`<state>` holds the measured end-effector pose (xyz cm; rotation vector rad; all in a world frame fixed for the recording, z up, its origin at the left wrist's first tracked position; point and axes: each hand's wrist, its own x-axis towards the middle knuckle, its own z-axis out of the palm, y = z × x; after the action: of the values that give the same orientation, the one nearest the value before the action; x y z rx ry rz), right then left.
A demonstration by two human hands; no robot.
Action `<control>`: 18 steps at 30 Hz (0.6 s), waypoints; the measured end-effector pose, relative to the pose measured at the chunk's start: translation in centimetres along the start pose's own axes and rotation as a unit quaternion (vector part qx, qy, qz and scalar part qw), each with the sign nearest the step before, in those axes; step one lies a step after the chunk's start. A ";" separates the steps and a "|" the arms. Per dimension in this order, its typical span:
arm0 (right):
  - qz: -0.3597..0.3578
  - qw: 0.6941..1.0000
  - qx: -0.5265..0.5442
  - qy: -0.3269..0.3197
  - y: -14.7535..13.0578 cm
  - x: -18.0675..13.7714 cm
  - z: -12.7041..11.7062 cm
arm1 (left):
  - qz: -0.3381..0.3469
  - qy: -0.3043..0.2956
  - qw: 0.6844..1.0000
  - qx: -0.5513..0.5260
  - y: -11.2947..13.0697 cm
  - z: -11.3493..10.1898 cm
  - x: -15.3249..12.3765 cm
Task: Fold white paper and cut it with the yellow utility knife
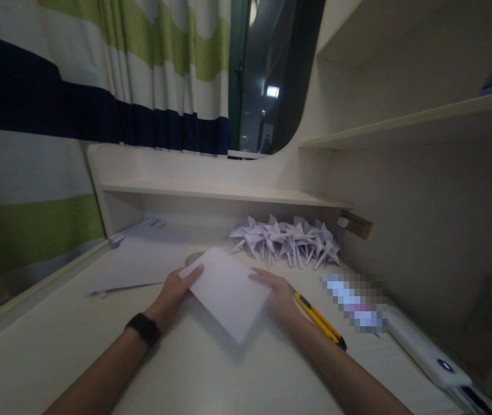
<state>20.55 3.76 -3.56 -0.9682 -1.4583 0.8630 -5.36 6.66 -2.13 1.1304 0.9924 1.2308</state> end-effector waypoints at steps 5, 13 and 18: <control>0.033 0.973 0.027 -0.229 -2.4 -0.1 -1.1 | 0.032 0.091 0.993 0.066 0.4 0.1 -0.2; 0.196 0.929 0.241 -0.200 -1.0 -0.6 -0.8 | 0.042 0.028 0.994 0.101 -0.1 1.1 -0.7; 0.234 0.933 0.246 -0.117 0.6 -1.6 2.3 | 0.077 -0.045 0.981 0.175 -2.2 2.4 -0.8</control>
<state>18.35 2.53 -4.94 -0.8532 -1.1219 1.6517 -2.74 5.64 -3.85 1.5487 1.0950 1.1407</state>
